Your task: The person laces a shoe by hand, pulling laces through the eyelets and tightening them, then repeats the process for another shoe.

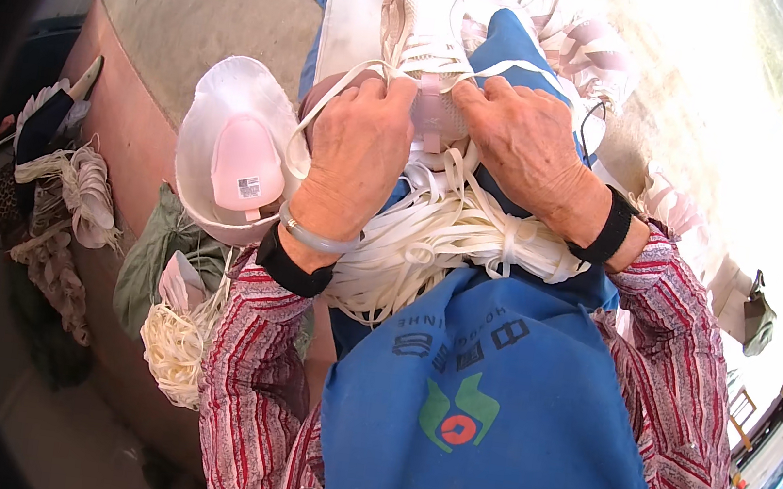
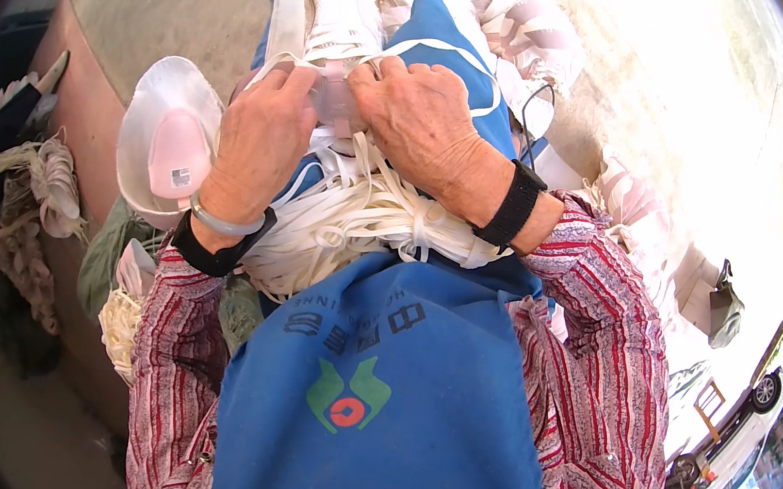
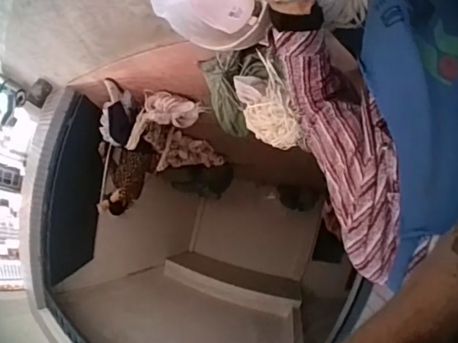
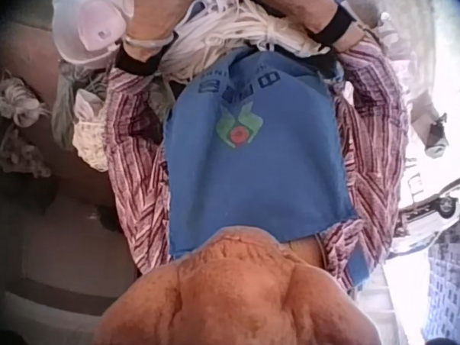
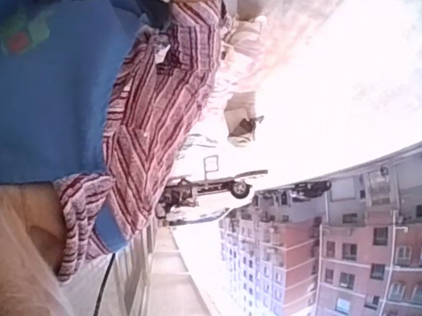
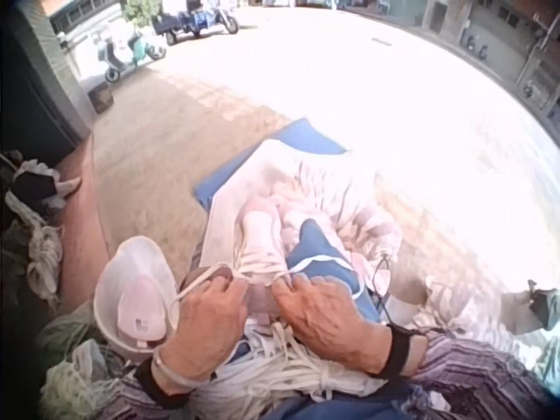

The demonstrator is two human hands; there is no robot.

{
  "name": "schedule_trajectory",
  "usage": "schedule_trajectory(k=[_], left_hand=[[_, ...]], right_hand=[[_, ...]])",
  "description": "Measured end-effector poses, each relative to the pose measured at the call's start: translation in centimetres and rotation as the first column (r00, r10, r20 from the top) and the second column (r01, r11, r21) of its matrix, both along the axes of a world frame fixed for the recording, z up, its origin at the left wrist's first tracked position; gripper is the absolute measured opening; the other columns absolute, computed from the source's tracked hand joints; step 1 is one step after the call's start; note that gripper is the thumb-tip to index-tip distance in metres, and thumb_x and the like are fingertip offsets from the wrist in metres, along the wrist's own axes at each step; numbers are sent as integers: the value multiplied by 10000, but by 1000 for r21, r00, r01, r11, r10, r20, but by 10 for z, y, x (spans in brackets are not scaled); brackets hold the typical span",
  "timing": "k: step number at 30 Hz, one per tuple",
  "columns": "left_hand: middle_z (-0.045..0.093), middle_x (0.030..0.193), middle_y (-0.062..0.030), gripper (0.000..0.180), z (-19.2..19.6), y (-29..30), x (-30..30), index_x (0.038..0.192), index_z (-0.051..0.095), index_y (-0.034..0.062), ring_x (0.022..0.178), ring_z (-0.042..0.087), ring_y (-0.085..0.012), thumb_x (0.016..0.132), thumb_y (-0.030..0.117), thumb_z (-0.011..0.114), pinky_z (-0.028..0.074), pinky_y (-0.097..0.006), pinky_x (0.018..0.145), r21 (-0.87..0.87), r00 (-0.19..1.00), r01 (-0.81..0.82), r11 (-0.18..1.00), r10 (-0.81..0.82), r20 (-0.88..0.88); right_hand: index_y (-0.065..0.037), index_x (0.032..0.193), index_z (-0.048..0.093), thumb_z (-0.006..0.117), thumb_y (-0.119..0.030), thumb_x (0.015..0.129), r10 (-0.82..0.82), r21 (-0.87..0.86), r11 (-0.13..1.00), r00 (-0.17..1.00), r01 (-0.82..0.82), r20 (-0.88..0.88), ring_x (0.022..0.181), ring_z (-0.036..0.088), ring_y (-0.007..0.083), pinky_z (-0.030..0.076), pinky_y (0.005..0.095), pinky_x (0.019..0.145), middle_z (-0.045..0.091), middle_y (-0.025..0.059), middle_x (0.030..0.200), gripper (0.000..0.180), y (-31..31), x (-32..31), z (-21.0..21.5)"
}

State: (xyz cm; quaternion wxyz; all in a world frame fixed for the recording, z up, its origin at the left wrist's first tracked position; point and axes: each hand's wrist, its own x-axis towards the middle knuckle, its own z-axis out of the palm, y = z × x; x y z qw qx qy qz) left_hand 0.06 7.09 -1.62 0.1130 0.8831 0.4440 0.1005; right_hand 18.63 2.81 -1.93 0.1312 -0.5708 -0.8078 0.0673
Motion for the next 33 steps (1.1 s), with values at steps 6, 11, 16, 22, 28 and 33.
schedule_trajectory(k=[6,11,16,22,28,33], left_hand=[[572,844,-90,133,3,4,4,885,658,54,813,581,-294,759,13,660,464,-398,721,209,973,52,977,-97,210],[554,815,-76,146,2,3,-2,814,661,45,777,558,-258,707,-28,727,435,-350,664,167,926,34,985,-94,365],[490,756,-46,252,62,-42,-10,823,686,70,715,547,-220,607,-26,775,443,-320,598,152,842,24,988,-102,529],[489,854,-1,280,115,-81,-2,882,687,121,800,626,-183,669,48,854,466,-257,615,65,735,185,981,-182,653],[578,956,-79,243,63,-89,5,942,653,78,897,617,-255,743,30,784,488,-348,784,-165,680,114,980,45,732],[600,986,-139,201,5,-67,6,953,579,23,951,579,-326,783,42,686,460,-415,849,-173,807,-80,982,166,566]], right_hand=[[-72,928,583,577,-69,802,90,221,972,994,-75,-61,855,541,261,420,386,774,542,64,910,126,2,7,-3],[-70,905,626,643,-36,789,106,206,977,953,-48,-283,852,528,241,409,351,754,533,69,897,122,-4,10,9],[-54,872,669,666,-30,856,58,-127,920,449,-370,-892,802,530,163,424,269,712,558,59,879,28,-26,12,73],[-42,955,613,598,-106,937,68,-54,950,372,-307,-926,801,537,140,457,280,735,583,102,976,68,-33,6,62],[-32,970,560,504,-181,1000,-156,-313,894,432,-321,-888,756,519,139,436,277,681,551,37,828,162,-32,16,53],[-19,937,558,480,-207,1010,-308,-452,843,426,-293,-851,718,437,72,399,233,651,514,-8,770,217,-22,21,50]])
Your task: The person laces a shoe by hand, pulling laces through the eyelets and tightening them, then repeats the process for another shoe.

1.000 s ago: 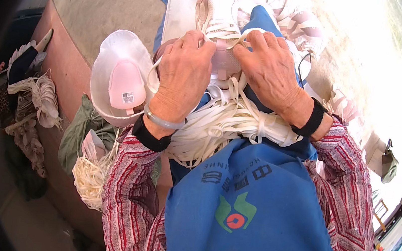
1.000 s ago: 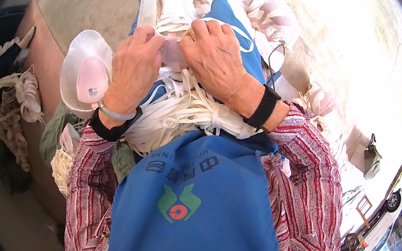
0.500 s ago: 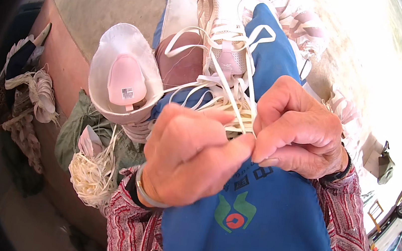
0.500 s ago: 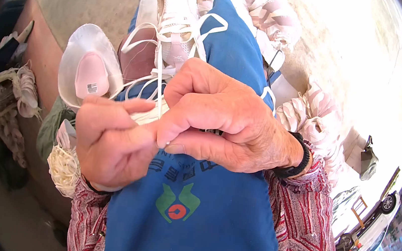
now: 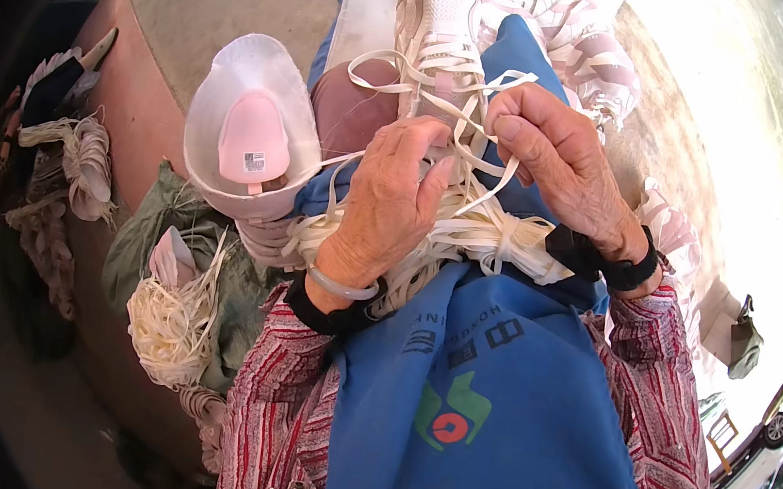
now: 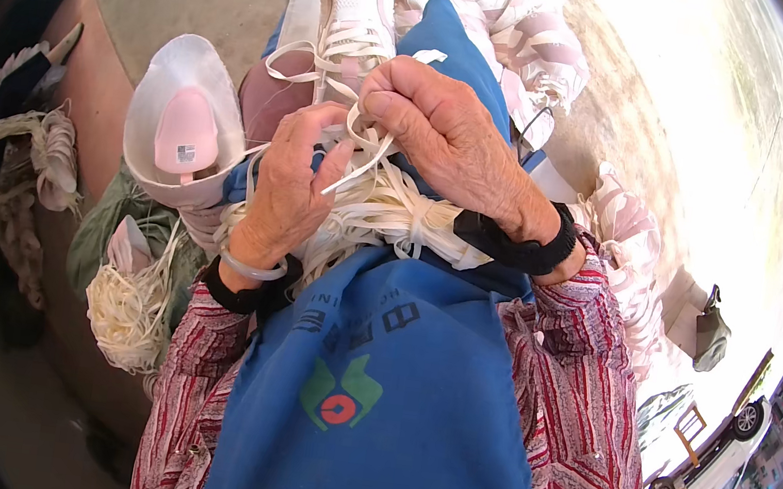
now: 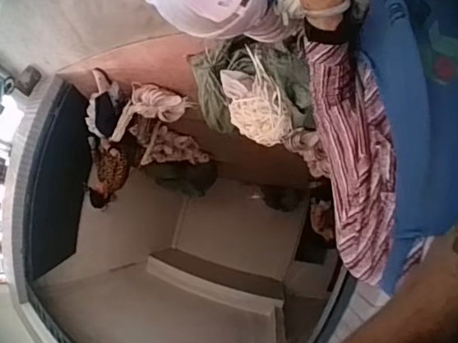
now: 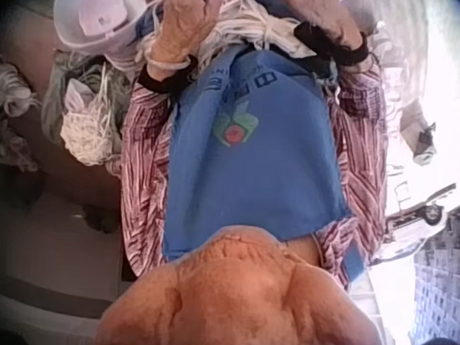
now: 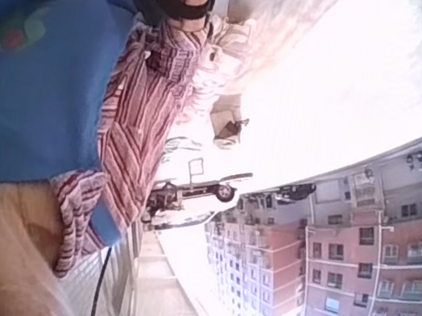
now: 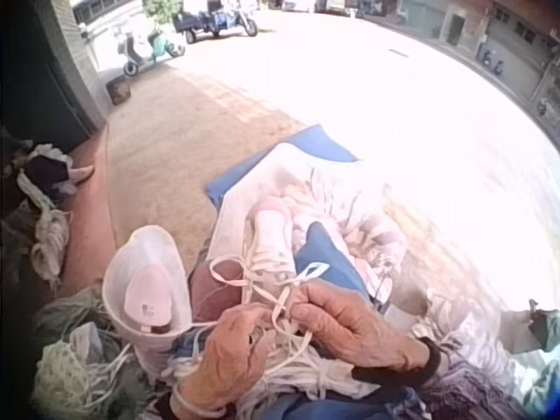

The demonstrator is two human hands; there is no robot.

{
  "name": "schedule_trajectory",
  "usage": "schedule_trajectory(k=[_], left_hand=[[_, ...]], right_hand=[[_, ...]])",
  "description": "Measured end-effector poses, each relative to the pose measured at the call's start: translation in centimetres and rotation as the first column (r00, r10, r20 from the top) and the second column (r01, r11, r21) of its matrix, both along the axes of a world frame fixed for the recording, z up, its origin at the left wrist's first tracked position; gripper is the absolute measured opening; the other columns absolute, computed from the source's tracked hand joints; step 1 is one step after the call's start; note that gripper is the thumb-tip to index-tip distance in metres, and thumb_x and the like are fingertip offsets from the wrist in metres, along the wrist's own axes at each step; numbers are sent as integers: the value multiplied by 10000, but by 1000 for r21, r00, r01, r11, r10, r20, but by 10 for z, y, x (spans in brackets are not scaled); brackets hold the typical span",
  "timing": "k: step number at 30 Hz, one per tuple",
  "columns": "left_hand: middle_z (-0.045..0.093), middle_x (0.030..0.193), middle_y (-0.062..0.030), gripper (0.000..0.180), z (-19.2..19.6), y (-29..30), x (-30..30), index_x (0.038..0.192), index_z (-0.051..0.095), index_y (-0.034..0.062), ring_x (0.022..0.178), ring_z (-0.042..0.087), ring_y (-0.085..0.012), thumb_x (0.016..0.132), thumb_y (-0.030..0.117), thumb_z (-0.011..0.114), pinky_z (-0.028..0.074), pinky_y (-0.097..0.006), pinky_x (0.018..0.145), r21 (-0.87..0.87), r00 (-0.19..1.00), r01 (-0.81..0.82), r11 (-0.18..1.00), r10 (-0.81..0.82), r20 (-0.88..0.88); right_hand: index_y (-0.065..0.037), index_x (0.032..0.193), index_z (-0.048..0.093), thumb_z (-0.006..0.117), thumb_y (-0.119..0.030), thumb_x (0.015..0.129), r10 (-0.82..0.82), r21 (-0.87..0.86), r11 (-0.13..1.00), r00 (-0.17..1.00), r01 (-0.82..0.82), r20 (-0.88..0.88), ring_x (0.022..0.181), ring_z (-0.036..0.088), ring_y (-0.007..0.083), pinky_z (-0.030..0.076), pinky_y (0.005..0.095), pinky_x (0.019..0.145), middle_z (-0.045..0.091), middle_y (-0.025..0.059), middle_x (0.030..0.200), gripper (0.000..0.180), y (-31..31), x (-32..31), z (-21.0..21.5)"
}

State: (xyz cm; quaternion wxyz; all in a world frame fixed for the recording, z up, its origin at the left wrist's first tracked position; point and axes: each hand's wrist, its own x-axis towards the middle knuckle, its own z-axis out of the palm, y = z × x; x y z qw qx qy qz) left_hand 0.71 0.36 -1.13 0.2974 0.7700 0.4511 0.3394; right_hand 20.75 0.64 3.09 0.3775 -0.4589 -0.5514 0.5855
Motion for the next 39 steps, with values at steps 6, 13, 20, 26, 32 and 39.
schedule_trajectory(k=[6,13,20,26,32,39], left_hand=[[630,971,-172,130,-23,-8,-1,960,585,8,875,592,-369,879,108,600,465,-453,795,-81,966,102,991,-118,-231],[648,907,-253,291,-1,-5,11,1030,582,-37,873,619,-441,980,235,492,476,-483,741,-429,943,-139,892,-13,-332],[665,1019,-212,488,-16,-16,5,1349,404,-67,627,664,-199,1025,297,413,582,-323,624,-939,809,159,305,505,301],[649,917,-149,521,-17,-30,15,1448,308,44,663,642,-176,1031,336,417,577,-320,588,-935,625,240,262,695,355],[603,689,-76,432,-35,-28,11,1345,450,58,485,544,-115,1034,352,395,499,-282,422,-905,609,259,339,670,425],[658,814,-124,347,10,-31,1,1254,499,19,566,626,-172,976,227,513,503,-311,476,-821,903,-179,542,421,81]], right_hand=[[-26,928,562,492,-215,1005,-55,-37,998,998,54,-25,717,450,87,405,247,654,508,-5,767,216,0,8,8],[-20,903,601,529,-148,972,288,188,944,955,-270,-75,603,479,101,391,250,551,536,13,728,162,-22,14,39],[-5,847,616,587,-236,950,275,34,960,914,-278,-300,575,498,84,382,238,521,557,23,709,255,-27,24,40],[7,855,601,577,-175,946,383,11,922,907,-387,-175,595,496,86,382,244,536,558,12,731,204,-16,29,29],[-17,916,550,620,-236,902,-107,255,965,788,-65,606,552,587,299,436,375,527,585,121,620,231,-6,-9,-33],[-36,913,535,671,-310,857,-60,372,874,690,-313,721,630,629,346,466,425,538,614,136,664,311,-20,-18,-36]])
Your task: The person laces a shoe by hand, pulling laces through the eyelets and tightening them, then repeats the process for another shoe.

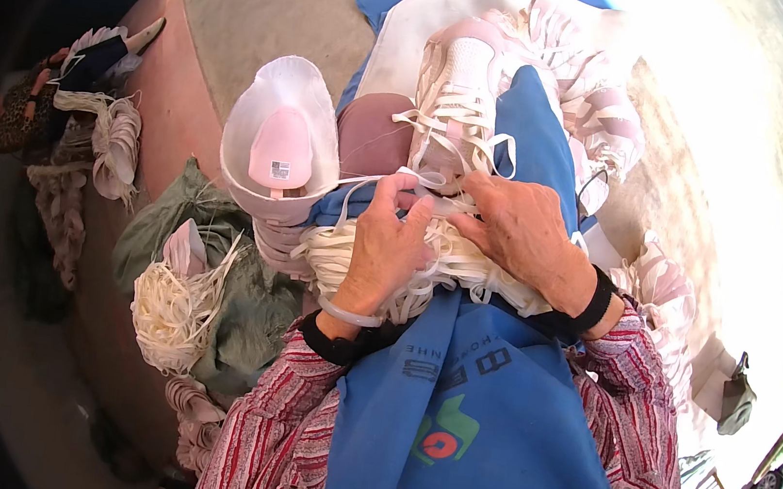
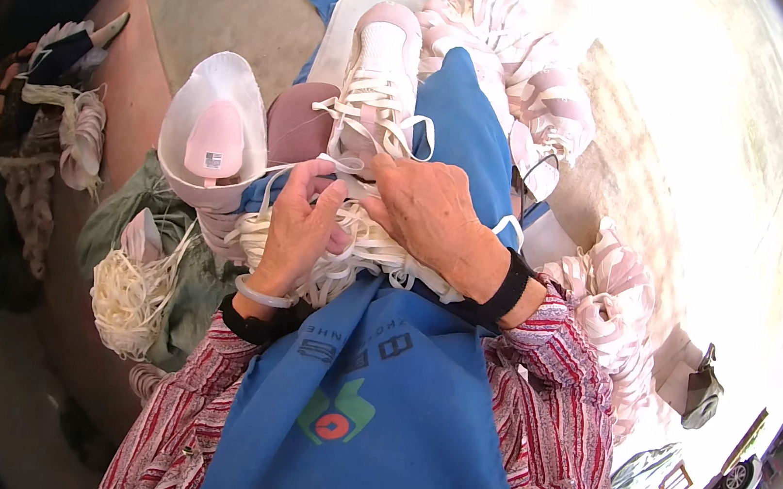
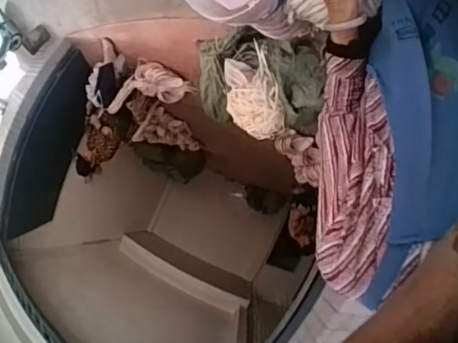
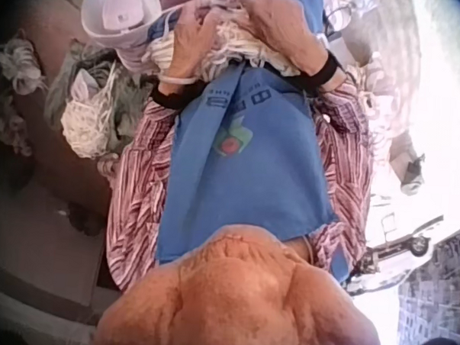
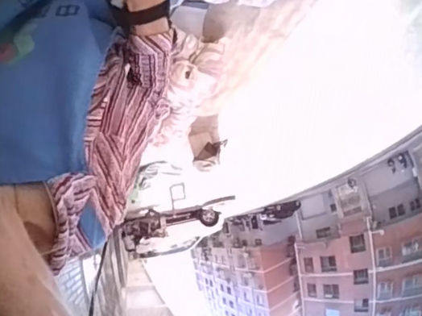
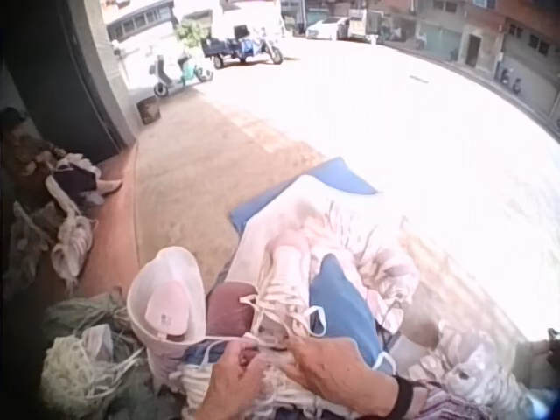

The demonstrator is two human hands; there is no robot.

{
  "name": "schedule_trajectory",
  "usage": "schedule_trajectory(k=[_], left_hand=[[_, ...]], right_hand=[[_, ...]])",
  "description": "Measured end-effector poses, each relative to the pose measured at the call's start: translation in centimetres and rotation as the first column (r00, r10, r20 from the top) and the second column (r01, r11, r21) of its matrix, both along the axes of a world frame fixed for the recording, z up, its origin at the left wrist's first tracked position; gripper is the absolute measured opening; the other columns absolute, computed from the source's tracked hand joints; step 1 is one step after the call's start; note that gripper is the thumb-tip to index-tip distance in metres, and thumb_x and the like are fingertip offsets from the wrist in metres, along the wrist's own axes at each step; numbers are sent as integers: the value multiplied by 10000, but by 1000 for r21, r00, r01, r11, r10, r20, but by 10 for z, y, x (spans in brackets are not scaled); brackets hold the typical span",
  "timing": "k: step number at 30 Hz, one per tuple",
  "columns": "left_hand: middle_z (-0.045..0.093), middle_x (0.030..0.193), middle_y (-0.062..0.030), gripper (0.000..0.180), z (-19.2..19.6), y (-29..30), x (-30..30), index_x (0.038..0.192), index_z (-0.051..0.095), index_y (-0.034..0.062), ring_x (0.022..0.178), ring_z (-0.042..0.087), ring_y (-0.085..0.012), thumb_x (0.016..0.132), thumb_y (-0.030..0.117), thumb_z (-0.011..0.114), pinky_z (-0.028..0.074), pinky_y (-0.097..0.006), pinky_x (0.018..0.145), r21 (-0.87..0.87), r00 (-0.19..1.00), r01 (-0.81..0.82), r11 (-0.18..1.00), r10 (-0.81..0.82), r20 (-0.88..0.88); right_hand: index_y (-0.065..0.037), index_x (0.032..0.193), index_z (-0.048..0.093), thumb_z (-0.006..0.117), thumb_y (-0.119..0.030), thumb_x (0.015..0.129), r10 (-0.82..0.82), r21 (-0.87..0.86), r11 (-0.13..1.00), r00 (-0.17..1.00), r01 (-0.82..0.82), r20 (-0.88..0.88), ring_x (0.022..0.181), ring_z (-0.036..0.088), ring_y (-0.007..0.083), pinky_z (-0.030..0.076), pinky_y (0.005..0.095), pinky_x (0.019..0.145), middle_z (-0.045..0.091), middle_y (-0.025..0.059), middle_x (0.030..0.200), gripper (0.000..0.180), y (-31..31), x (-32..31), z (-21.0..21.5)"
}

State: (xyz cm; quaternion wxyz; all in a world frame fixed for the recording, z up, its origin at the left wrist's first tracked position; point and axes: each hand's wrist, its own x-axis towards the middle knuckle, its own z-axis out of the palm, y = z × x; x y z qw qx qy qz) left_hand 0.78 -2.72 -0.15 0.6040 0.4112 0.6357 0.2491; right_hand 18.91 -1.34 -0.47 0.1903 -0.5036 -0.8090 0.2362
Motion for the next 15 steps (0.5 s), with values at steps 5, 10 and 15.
schedule_trajectory(k=[5,10,15], left_hand=[[654,723,-175,286,-30,12,-8,1133,589,6,595,646,-305,946,222,578,507,-380,554,454,798,465,760,-137,-588],[642,716,-180,224,-25,12,-3,957,660,29,670,635,-379,903,244,628,496,-452,626,282,643,574,768,-209,-737],[643,949,-132,160,-4,7,-6,857,684,46,720,642,-349,829,204,688,499,-428,617,219,511,629,746,-185,-839]], right_hand=[[-51,909,521,654,-202,829,0,-23,1000,986,4,166,674,644,310,476,413,545,612,111,696,216,-2,-13,-7],[-75,909,513,623,-102,781,-27,90,996,967,4,255,685,650,273,476,389,539,605,95,712,171,11,-18,-22],[-93,922,512,610,-135,778,21,233,970,980,-68,200,646,608,221,451,343,555,545,43,698,180,10,-12,-32]])
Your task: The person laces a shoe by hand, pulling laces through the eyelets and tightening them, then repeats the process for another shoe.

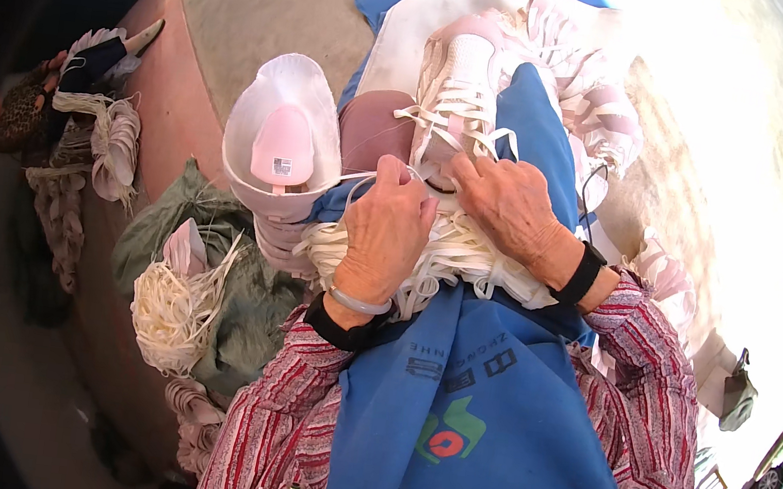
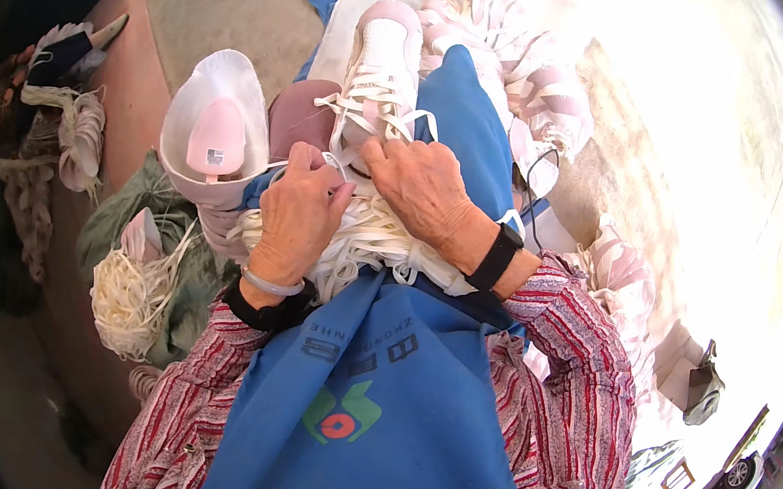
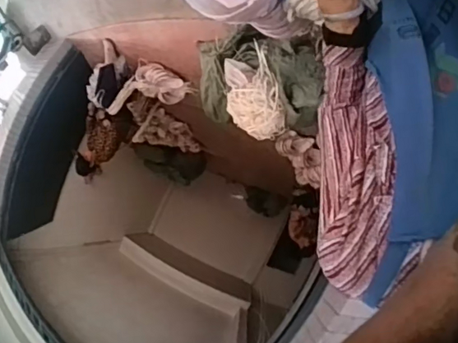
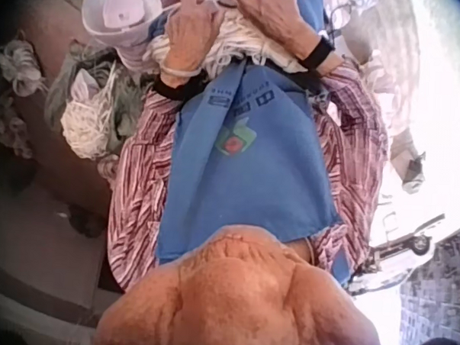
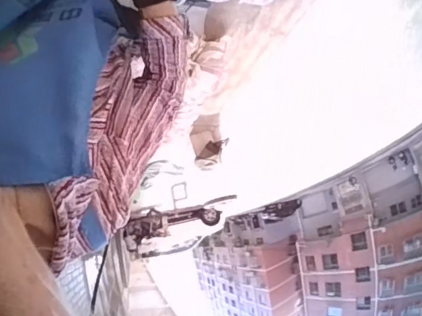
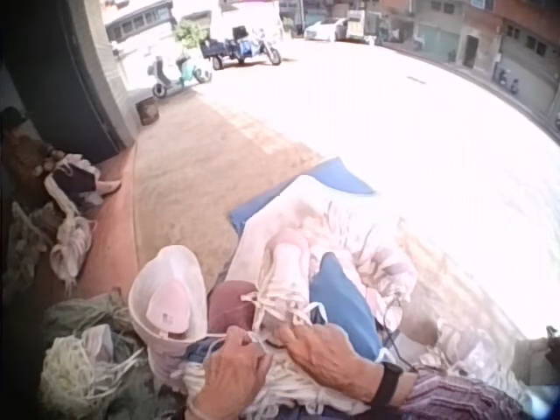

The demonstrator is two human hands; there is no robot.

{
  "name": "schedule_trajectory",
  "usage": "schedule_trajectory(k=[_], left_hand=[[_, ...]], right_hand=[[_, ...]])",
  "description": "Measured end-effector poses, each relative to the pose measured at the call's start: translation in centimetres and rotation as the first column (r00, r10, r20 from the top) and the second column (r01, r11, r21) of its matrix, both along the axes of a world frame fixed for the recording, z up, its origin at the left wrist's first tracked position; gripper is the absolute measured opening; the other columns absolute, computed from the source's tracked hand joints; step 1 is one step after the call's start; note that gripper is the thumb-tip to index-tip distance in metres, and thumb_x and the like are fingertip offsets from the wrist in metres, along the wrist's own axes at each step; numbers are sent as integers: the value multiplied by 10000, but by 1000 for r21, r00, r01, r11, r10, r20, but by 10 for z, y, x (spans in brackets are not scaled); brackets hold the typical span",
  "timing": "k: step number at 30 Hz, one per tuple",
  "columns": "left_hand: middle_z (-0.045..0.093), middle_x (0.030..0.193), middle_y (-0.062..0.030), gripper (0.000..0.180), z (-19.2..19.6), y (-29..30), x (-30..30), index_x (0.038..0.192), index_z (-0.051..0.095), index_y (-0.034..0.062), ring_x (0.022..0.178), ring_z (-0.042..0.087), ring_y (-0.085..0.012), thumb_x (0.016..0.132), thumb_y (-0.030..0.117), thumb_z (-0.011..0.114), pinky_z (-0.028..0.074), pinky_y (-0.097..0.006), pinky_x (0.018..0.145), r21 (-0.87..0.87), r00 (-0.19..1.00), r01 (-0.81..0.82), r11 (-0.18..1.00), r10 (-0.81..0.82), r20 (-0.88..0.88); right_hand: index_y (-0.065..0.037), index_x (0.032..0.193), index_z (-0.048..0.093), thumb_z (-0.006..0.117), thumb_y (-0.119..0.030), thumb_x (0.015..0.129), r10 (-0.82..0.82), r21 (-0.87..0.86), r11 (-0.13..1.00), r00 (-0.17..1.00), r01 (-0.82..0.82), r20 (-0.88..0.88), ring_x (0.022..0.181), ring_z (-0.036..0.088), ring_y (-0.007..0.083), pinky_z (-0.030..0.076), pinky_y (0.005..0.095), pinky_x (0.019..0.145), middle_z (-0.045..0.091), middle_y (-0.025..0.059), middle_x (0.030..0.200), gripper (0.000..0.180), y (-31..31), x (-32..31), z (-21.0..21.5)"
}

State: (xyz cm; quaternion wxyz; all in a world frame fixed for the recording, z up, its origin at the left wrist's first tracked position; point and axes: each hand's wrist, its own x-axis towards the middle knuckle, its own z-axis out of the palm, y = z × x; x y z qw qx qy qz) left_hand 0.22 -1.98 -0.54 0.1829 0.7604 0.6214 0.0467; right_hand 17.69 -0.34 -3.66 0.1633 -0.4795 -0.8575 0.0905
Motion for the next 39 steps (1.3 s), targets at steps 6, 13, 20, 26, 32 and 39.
schedule_trajectory(k=[6,13,20,26,32,39], left_hand=[[627,878,-159,107,-15,2,-6,848,599,14,752,637,-356,769,43,665,493,-433,627,113,936,76,991,-110,334],[624,702,-183,161,-20,7,-17,1000,535,6,676,632,-388,861,65,590,477,-466,611,10,901,-65,998,54,431],[619,651,-173,219,-15,12,-19,1083,542,48,640,633,-375,887,124,601,467,-463,579,-55,893,-125,991,136,430],[623,641,-161,212,-23,10,-19,1076,583,63,607,629,-347,890,159,615,460,-445,561,-52,899,-168,984,174,402],[615,630,-145,199,-25,12,-21,1036,630,77,593,621,-325,876,192,650,457,-419,561,-133,824,-135,982,186,536],[611,600,-79,302,-19,8,-17,1126,633,41,545,571,-120,864,187,670,459,-339,541,-34,958,-24,999,33,286]], right_hand=[[-108,829,528,603,-190,778,179,203,960,980,-194,91,634,559,155,418,313,577,480,14,677,122,11,-16,-16],[-103,799,533,581,-185,787,175,232,944,953,-233,246,602,542,159,399,310,562,479,20,674,96,10,-23,-22],[-104,716,558,586,-177,781,174,285,918,925,-277,337,548,526,163,369,323,524,491,21,632,102,11,-28,-26],[-109,694,565,590,-170,773,218,252,913,906,-320,362,560,528,157,380,327,525,492,14,637,104,14,-28,-23],[-85,831,567,592,-160,781,294,223,923,949,-313,116,629,588,178,433,317,579,532,17,715,93,12,-5,-9],[-114,1151,570,600,-78,788,280,-15,959,953,-283,-120,793,636,237,483,340,650,625,36,878,366,12,13,12]])
